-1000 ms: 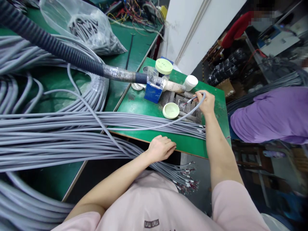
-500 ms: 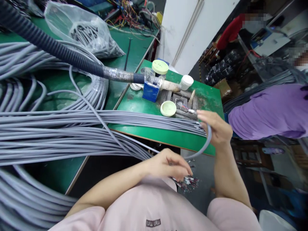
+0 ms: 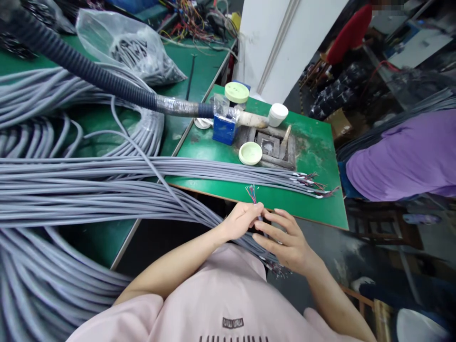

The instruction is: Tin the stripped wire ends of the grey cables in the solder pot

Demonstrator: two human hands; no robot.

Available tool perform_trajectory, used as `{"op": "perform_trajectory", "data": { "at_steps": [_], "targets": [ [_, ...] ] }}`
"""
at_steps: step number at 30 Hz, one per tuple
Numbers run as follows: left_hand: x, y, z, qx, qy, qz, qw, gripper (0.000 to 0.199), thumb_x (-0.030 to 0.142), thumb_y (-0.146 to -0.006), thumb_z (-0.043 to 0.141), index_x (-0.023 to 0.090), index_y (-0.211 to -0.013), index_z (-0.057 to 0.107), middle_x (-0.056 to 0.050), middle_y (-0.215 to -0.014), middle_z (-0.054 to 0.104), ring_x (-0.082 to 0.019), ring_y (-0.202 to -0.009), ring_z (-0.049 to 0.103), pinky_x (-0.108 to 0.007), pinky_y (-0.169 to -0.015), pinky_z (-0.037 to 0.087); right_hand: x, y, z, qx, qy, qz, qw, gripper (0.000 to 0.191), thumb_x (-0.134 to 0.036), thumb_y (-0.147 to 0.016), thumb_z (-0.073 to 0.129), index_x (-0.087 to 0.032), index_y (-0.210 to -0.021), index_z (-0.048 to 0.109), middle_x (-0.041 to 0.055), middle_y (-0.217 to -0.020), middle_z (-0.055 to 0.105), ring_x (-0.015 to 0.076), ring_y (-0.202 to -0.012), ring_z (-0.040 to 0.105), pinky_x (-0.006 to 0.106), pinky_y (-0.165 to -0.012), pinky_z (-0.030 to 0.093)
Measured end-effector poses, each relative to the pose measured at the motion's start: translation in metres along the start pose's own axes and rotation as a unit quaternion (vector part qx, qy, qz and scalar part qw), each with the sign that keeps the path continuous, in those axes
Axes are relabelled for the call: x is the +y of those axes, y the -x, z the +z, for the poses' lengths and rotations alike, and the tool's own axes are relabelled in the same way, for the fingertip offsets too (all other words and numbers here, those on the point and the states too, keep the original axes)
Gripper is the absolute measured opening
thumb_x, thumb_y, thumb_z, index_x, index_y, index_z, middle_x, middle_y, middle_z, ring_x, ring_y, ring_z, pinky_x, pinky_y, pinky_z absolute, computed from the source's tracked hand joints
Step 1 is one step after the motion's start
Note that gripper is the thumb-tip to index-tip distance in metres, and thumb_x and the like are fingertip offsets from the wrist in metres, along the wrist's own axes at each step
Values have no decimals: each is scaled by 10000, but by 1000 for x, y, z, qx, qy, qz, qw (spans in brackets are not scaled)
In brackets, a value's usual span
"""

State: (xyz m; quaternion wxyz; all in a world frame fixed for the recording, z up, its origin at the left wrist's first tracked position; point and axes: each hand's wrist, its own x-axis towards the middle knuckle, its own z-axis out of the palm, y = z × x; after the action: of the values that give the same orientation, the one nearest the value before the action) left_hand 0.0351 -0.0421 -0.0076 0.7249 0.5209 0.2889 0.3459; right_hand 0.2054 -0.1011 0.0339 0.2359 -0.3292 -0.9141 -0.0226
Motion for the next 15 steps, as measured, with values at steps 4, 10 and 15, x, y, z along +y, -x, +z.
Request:
{"op": "perform_trajectory", "data": {
  "at_steps": [4,10,15],
  "targets": [
    [-3,2,-2,-19,-34,23,999,625,630,-867,391,97,-685,662,-13,-536,503,-106,-541,437,-238,-529,355,-5,3,5,21,-5,1,1000,260,-165,-865,570,-327,-1028,690,-28,-1125,716,178,-1218,564,446,-1098,422],
    [-4,4,-1,-26,-39,24,999,611,605,-870,399,86,-699,673,-35,-567,544,-118,-565,474,-243,-547,383,-9,6,8,33,-3,10,999,254,-150,-867,553,-319,-1000,688,-43,-1131,713,170,-1171,594,426,-1095,425],
    [-3,4,0,-28,-21,26,999,610,611,-864,414,85,-701,676,-42,-597,580,-105,-548,471,-236,-534,384,-11,7,10,40,-4,15,999,249,-128,-856,540,-297,-972,681,-31,-1121,718,170,-1171,591,422,-1080,439]
  ]
}}
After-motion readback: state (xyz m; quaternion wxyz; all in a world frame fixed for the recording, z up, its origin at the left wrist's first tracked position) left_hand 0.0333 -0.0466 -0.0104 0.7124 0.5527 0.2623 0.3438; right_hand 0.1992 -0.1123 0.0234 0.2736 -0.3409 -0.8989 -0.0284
